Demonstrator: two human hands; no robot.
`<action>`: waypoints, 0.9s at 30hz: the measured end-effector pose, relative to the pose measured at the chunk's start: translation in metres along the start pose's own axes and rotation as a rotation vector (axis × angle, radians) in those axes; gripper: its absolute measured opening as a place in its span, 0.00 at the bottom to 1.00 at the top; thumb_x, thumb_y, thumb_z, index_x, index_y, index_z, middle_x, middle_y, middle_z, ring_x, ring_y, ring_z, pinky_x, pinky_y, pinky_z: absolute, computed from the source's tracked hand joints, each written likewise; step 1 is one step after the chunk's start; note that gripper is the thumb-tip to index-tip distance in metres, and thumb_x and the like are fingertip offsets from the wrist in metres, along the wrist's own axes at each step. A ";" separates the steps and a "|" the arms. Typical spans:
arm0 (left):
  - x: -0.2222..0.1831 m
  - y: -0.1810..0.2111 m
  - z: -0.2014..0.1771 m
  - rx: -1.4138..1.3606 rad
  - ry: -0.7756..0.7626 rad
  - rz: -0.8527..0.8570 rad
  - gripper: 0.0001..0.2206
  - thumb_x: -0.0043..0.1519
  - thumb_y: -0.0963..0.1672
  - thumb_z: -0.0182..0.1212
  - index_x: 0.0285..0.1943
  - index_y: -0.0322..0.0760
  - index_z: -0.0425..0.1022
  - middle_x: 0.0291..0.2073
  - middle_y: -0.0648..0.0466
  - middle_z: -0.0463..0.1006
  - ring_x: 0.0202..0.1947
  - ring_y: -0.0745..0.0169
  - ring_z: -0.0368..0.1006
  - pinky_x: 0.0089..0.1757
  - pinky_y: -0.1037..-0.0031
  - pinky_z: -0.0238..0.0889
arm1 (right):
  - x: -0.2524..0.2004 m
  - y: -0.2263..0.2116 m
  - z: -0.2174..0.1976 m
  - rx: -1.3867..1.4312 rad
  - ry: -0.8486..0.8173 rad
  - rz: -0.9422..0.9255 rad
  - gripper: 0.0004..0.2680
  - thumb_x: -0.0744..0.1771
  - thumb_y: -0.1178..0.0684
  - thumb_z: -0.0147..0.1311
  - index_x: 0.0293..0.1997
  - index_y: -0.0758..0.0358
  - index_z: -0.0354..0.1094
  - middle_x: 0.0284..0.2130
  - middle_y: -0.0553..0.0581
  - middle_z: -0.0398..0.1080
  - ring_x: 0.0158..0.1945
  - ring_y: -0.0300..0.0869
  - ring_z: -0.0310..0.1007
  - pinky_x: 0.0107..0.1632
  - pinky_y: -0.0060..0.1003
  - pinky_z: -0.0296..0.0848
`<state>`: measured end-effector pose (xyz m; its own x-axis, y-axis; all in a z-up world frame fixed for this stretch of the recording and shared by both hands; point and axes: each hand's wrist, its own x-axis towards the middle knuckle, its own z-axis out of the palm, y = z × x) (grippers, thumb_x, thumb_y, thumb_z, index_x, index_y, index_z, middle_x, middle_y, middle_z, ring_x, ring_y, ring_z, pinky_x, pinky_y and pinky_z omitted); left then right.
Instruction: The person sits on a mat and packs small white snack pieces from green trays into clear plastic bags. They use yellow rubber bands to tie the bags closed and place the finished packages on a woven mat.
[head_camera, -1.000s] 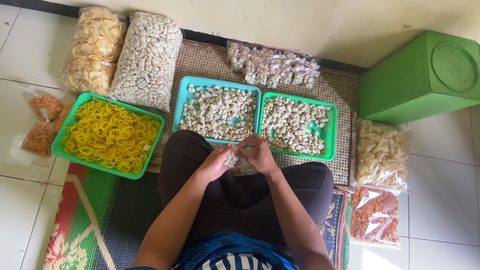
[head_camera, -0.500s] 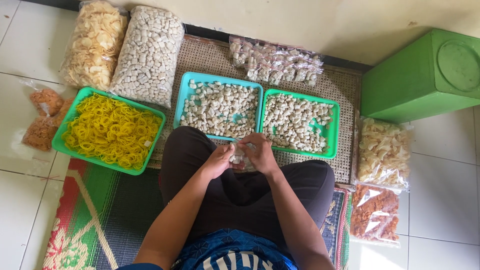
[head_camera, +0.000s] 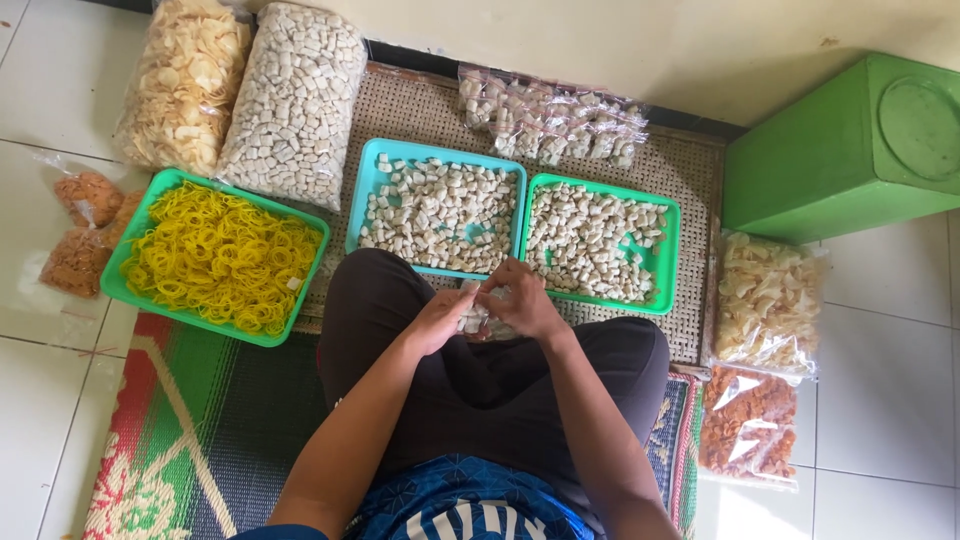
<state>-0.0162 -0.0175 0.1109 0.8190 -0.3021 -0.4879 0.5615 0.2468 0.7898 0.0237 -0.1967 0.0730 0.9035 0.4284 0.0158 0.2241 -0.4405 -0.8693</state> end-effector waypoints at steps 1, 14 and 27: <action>0.008 -0.010 -0.008 0.000 0.002 0.000 0.23 0.69 0.54 0.58 0.24 0.38 0.71 0.17 0.53 0.67 0.15 0.64 0.66 0.22 0.78 0.62 | 0.000 -0.006 -0.002 0.001 -0.001 -0.001 0.04 0.64 0.54 0.65 0.36 0.62 0.80 0.29 0.54 0.63 0.40 0.51 0.70 0.44 0.49 0.68; 0.022 -0.038 -0.034 -0.029 -0.146 0.059 0.27 0.72 0.57 0.48 0.21 0.44 0.63 0.15 0.61 0.56 0.14 0.70 0.52 0.22 0.78 0.57 | 0.002 -0.011 -0.011 -0.013 -0.096 -0.069 0.07 0.62 0.53 0.67 0.40 0.61 0.79 0.34 0.63 0.71 0.42 0.61 0.72 0.49 0.55 0.70; 0.060 -0.099 -0.070 -0.115 -0.117 -0.034 0.28 0.72 0.61 0.40 0.22 0.48 0.59 0.14 0.60 0.55 0.12 0.69 0.52 0.23 0.76 0.55 | -0.003 -0.017 -0.026 0.152 -0.207 0.186 0.05 0.65 0.55 0.60 0.35 0.65 0.77 0.22 0.61 0.72 0.26 0.46 0.68 0.32 0.42 0.64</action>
<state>-0.0142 0.0046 -0.0230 0.7836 -0.4157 -0.4617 0.6040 0.3360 0.7227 0.0267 -0.2108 0.1009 0.8268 0.5098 -0.2378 -0.0093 -0.4103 -0.9119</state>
